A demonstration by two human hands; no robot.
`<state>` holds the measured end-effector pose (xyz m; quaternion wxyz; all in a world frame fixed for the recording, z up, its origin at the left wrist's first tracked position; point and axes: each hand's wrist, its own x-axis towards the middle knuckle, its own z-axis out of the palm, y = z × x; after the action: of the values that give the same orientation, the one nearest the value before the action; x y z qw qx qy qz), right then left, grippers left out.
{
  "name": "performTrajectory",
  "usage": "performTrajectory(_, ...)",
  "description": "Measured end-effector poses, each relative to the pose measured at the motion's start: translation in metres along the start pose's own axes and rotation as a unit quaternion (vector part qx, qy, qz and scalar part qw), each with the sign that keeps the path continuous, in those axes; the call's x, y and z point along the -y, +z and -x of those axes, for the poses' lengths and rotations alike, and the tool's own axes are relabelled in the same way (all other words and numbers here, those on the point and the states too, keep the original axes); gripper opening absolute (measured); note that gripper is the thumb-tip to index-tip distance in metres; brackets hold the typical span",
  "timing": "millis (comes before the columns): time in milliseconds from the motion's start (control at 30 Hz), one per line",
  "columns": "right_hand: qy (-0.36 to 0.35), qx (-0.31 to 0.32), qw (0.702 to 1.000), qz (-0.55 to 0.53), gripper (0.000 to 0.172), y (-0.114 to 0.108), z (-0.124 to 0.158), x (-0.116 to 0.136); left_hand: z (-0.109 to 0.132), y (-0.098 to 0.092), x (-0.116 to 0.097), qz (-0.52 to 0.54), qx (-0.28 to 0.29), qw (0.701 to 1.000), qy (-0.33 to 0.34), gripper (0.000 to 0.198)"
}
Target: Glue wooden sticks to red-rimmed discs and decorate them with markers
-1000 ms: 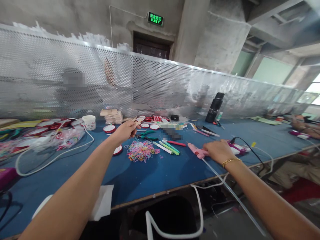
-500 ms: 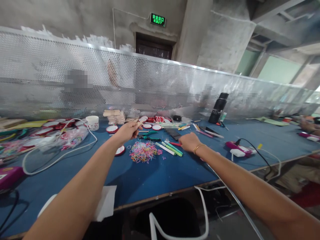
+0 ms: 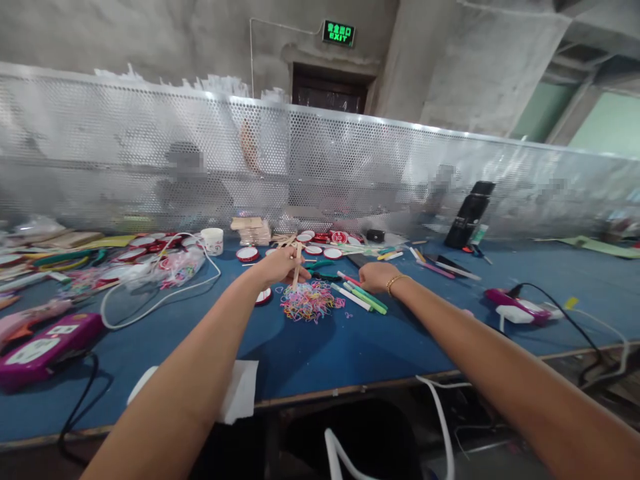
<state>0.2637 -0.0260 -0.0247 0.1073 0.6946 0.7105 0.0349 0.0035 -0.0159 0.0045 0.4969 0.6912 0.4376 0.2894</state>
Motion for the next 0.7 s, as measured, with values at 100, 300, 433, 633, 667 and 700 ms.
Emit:
performTrajectory(100, -0.004, -0.001, 1.0, -0.016, 0.024, 0.001, -0.001, -0.004, -0.004, -0.003, 0.003, -0.014, 0.004, 1.0, 0.013, 0.003)
performTrajectory(300, -0.003, -0.015, 0.999, -0.037, 0.025, 0.005, 0.0, -0.008, -0.002, -0.004, 0.003, -0.041, 0.011, 0.999, 0.015, 0.011)
performTrajectory(433, 0.001, -0.021, 0.999, -0.042, 0.025, 0.003, 0.001, -0.007, -0.001, -0.004, 0.001, -0.033, 0.004, 0.999, 0.008, 0.013)
performTrajectory(633, 0.031, -0.062, 0.997, -0.039, 0.022, -0.011, 0.006, -0.016, -0.003, -0.006, 0.002, -0.034, -0.008, 0.999, 0.015, 0.013)
performTrajectory(667, 0.039, -0.075, 0.996, -0.038, 0.021, -0.014, 0.007, -0.018, -0.003, -0.006, 0.002, -0.032, -0.01, 0.999, 0.015, 0.013)
performTrajectory(700, 0.042, -0.097, 0.994, -0.042, 0.02, -0.016, 0.008, -0.021, -0.003, -0.006, 0.002, -0.029, -0.011, 0.999, 0.015, 0.012)
